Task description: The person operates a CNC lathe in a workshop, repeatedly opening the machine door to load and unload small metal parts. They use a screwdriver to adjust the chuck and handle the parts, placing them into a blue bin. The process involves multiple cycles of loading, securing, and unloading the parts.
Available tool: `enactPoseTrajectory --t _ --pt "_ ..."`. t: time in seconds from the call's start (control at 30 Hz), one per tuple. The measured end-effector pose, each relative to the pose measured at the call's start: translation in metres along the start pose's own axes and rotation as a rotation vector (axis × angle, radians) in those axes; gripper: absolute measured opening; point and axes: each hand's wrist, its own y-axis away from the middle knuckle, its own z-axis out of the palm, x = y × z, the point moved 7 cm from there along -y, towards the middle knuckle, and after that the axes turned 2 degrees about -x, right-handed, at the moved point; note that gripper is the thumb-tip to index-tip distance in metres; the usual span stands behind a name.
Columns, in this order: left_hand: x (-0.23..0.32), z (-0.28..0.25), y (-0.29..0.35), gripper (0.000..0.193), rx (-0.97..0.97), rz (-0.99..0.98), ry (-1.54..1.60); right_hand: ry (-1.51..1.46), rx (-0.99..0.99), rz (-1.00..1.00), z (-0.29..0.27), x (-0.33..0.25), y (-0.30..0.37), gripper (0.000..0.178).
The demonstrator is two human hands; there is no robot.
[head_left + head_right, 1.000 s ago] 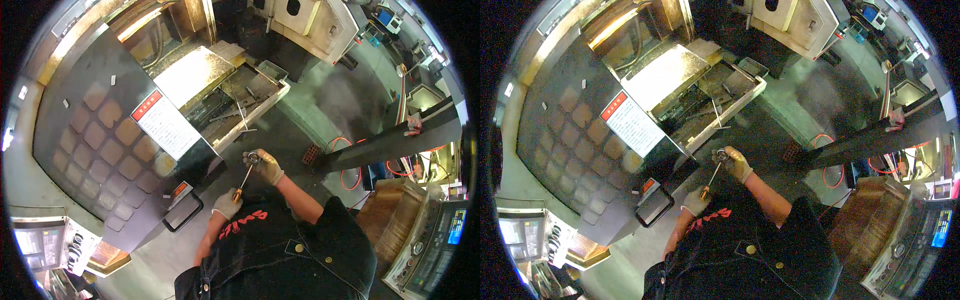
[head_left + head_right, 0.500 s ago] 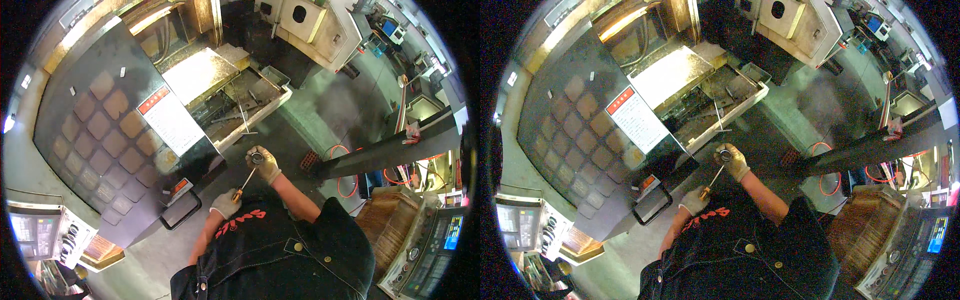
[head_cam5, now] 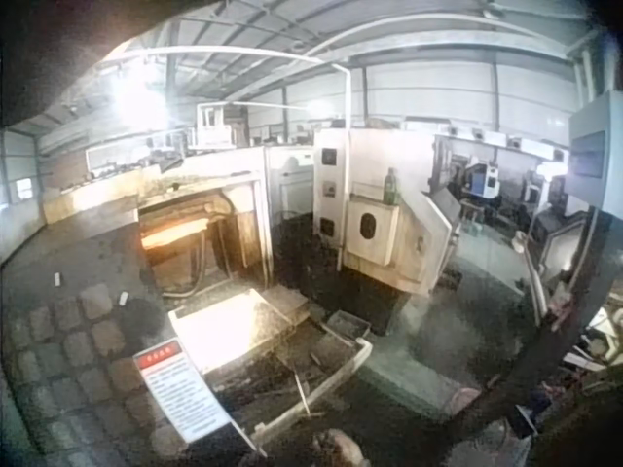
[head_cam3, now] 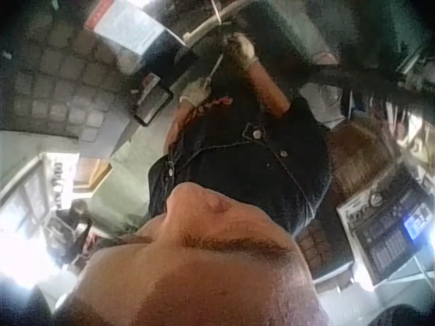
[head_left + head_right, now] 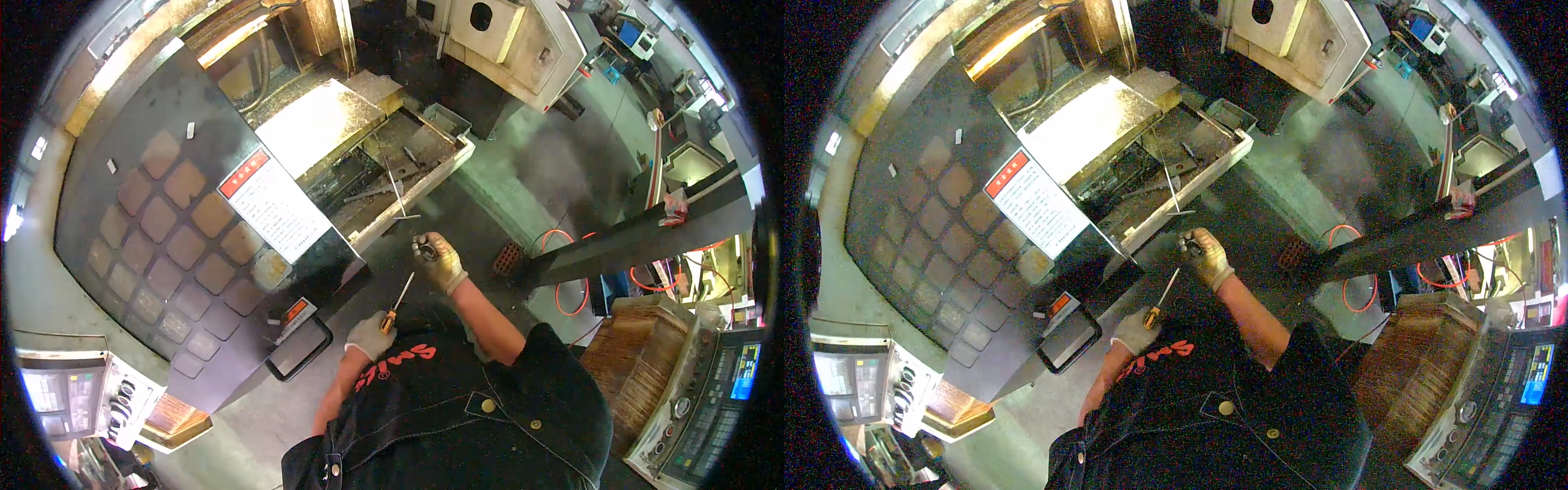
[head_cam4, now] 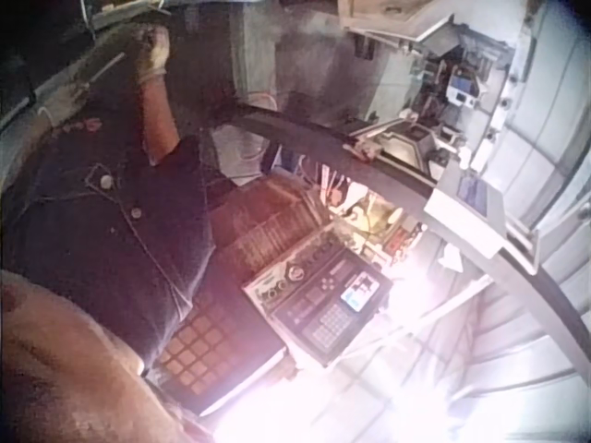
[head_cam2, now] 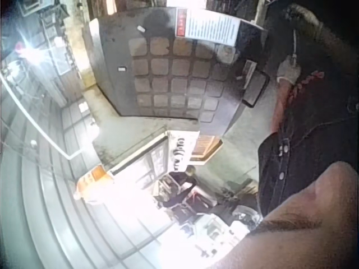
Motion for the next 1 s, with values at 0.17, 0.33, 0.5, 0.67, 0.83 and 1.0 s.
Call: enactPoseTrajectory --t 0.17,0.33,0.5,0.67,0.83,1.0 --pt "-0.001 -0.002 -0.002 0.037 0.067 -0.014 0.038 0.034 -0.004 0.019 -0.011 0.013 -0.009 0.032" --pt "-0.005 -0.003 -0.006 0.036 0.03 -0.046 0.013 0.234 -0.042 0.043 0.015 0.027 -0.005 0.025" --pt "-0.005 -0.006 -0.007 0.036 0.003 -0.058 0.004 0.36 -0.077 0.054 0.022 0.03 -0.003 0.024" --pt "-0.006 -0.005 -0.008 0.037 -0.028 -0.075 -0.006 0.415 -0.111 0.061 0.021 0.018 -0.005 0.025" --pt "0.003 -0.009 -0.007 0.038 -0.014 -0.033 0.017 0.272 -0.103 0.105 0.011 0.012 -0.01 0.028" --pt "-0.008 0.001 -0.009 0.04 -0.008 -0.015 0.059 0.302 -0.098 0.134 0.018 0.021 -0.005 0.027"
